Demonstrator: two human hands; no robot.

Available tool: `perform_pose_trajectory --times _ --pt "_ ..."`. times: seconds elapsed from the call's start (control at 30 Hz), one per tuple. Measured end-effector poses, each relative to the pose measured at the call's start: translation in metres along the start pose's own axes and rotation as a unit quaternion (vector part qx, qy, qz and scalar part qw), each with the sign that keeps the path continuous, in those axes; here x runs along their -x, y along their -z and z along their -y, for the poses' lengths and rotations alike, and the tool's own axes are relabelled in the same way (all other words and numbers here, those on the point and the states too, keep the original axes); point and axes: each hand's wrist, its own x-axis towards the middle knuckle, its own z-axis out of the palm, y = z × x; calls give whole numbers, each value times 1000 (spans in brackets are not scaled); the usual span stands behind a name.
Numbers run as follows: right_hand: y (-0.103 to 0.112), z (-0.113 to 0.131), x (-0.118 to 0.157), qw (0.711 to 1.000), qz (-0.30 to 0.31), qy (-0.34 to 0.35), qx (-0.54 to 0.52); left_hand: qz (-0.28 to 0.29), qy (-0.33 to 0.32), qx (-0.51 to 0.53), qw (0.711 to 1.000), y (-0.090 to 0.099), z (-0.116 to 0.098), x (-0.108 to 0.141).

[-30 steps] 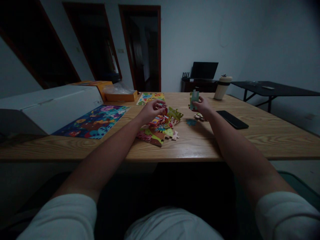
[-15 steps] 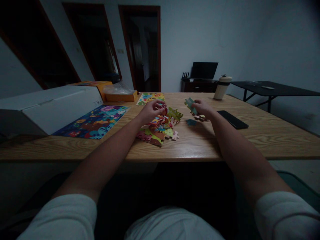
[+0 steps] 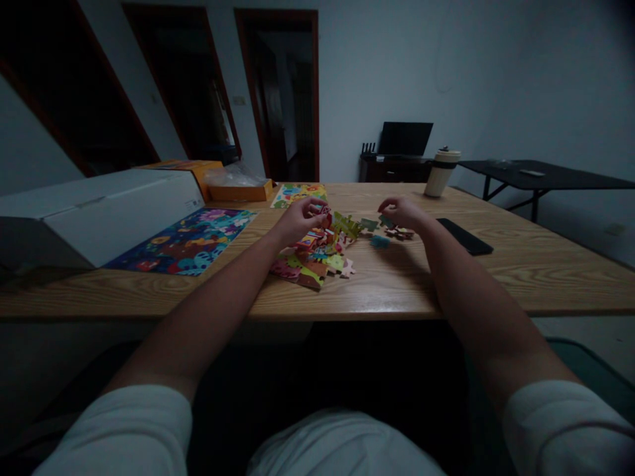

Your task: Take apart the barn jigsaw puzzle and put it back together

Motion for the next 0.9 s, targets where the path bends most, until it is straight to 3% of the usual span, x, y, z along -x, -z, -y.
perform_pose_trajectory --times 0.43,0.6,0.77,0.9 --pt "-6 12 11 978 158 62 122 0 -6 18 1000 0 2 0" --pt "-3 13 17 960 167 93 204 0 -6 11 1000 0 0 0" --pt "-4 15 20 944 215 114 221 -1 -5 12 1000 0 1 0" --pt "-10 19 20 939 214 110 246 -3 -4 5 1000 0 0 1"
